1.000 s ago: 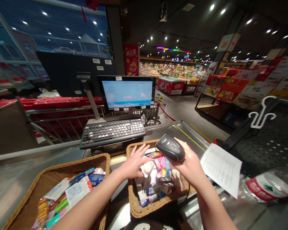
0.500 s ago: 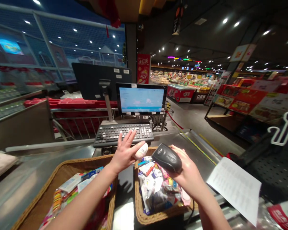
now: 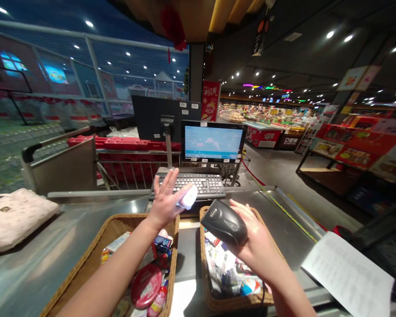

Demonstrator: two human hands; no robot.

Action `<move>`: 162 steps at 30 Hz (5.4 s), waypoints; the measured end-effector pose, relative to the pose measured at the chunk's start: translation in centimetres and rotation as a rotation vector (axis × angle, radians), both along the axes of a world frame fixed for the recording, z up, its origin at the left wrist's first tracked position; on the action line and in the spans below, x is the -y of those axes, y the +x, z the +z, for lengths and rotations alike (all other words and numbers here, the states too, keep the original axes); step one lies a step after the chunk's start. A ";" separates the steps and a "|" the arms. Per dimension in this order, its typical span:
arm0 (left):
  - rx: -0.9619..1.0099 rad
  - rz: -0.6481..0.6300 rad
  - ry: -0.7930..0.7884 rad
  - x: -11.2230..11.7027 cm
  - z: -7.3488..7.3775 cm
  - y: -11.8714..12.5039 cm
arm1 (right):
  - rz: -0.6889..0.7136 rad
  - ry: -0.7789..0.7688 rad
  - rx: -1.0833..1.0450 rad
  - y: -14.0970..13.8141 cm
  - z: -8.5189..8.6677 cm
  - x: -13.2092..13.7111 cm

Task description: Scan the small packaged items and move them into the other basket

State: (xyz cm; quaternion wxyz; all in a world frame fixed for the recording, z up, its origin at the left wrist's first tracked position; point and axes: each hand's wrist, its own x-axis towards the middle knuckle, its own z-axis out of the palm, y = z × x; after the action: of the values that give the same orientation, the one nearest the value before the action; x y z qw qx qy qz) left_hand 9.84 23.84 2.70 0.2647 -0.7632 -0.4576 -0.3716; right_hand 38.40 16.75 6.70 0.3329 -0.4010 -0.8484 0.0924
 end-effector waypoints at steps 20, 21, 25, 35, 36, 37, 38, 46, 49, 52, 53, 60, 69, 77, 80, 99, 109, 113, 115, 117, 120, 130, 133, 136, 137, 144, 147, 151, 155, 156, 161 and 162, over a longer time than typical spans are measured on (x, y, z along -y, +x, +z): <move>0.066 0.114 -0.041 4.8 0.1 -7.8 | 0.094 0.004 0.019 -6.5 -0.3 1.3; 0.068 0.121 -0.046 5.1 0.0 -8.1 | 0.099 0.001 0.017 -6.8 -0.4 1.3; 0.089 0.161 -0.088 6.3 -0.4 -9.6 | 0.123 -0.012 0.015 -8.0 -0.5 1.4; 0.120 0.269 -0.214 9.6 -3.6 -12.6 | 0.196 -0.060 0.038 -11.3 -1.2 1.5; 0.121 0.277 -0.229 9.9 -4.1 -12.8 | 0.203 -0.071 0.043 -11.5 -1.3 1.5; 0.121 0.286 -0.251 10.2 -4.6 -13.0 | 0.211 -0.082 0.048 -11.8 -1.4 1.5; 0.118 0.297 -0.278 10.6 -5.1 -13.3 | 0.218 -0.091 0.051 -12.0 -1.6 1.4; 0.079 0.365 -0.550 13.0 -9.2 -15.3 | 0.228 -0.185 0.109 -13.7 -2.2 1.4; 0.053 0.381 -0.649 13.5 -10.3 -16.0 | 0.234 -0.202 0.112 -14.2 -2.2 1.4; 0.035 0.410 -0.759 13.8 -10.8 -16.1 | 0.233 -0.211 0.110 -14.5 -2.4 1.2; 0.028 0.421 -0.796 13.9 -10.9 -16.1 | 0.234 -0.213 0.111 -14.6 -2.4 1.1; -0.038 0.482 -0.986 14.0 -11.6 -16.1 | 0.235 -0.225 0.108 -14.9 -3.0 0.5; -0.008 0.331 -0.877 12.4 -8.6 -14.4 | 0.090 -0.231 0.042 -11.1 -4.0 0.5; 0.024 -0.026 -0.695 6.0 -4.7 -4.5 | -0.207 -0.039 -0.031 -0.8 -3.4 0.2; -0.001 -0.167 -0.717 4.1 -4.3 0.7 | -0.394 -0.017 -0.051 3.6 -3.3 0.4; -0.455 -0.344 -0.964 -1.0 -12.6 27.8 | -0.494 -0.015 -0.092 15.0 -4.8 -0.7; -0.362 -0.177 -0.893 -3.4 -13.4 25.2 | -0.484 -0.029 -0.116 16.6 -5.3 -2.4; -0.303 -0.137 -0.854 -5.3 -12.7 23.2 | -0.468 -0.032 -0.117 16.3 -5.2 -3.1; -0.289 -0.150 -0.837 -6.0 -12.2 22.5 | -0.461 -0.031 -0.123 16.0 -5.1 -3.4; -0.281 -0.167 -0.824 -6.5 -11.8 21.9 | -0.455 -0.033 -0.127 15.9 -5.0 -3.6; -0.259 -0.211 -0.809 -6.8 -11.0 20.6 | -0.452 -0.032 -0.128 15.8 -4.9 -3.7; -0.124 -0.226 -0.657 -5.9 -4.7 12.8 | -0.435 0.006 -0.115 14.9 -5.1 -3.8; -0.124 -0.223 -0.622 -5.1 -2.3 10.4 | -0.405 0.041 -0.138 13.8 -4.8 -3.9; -0.124 -0.212 -0.588 -4.1 -0.6 8.2 | -0.377 0.081 -0.125 12.6 -4.4 -4.0; -0.124 -0.209 -0.578 -3.8 -0.2 7.5 | -0.366 0.092 -0.118 12.1 -4.3 -4.0; -0.119 -0.162 -0.509 -2.1 1.7 2.8 | -0.312 0.118 -0.115 8.7 -2.9 -3.0; -0.118 -0.126 -0.486 -1.4 2.5 0.6 | -0.287 0.124 -0.114 6.7 -2.1 -2.2; -0.117 -0.074 -0.439 -0.5 3.3 -2.3 | -0.249 0.109 -0.123 3.2 -1.1 -1.4; -0.130 -0.014 -0.398 0.4 3.8 -5.0 | -0.211 0.087 -0.147 -0.5 -0.2 -1.5; -0.135 -0.003 -0.385 0.6 3.9 -5.7 | -0.195 0.083 -0.150 -1.5 0.0 -1.6; -0.135 0.047 -0.298 1.7 3.8 -8.9 | -0.131 0.097 -0.168 -5.7 0.8 -2.3; -0.134 0.053 -0.280 1.9 3.7 -9.5 | -0.114 0.103 -0.167 -6.5 0.8 -2.3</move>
State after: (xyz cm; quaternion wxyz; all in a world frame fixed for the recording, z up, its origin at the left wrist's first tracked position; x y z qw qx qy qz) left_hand 0.31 21.95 6.44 0.1953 -0.8034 -0.5063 -0.2452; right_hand 31.93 19.09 7.51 0.4273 -0.4218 -0.7972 0.0630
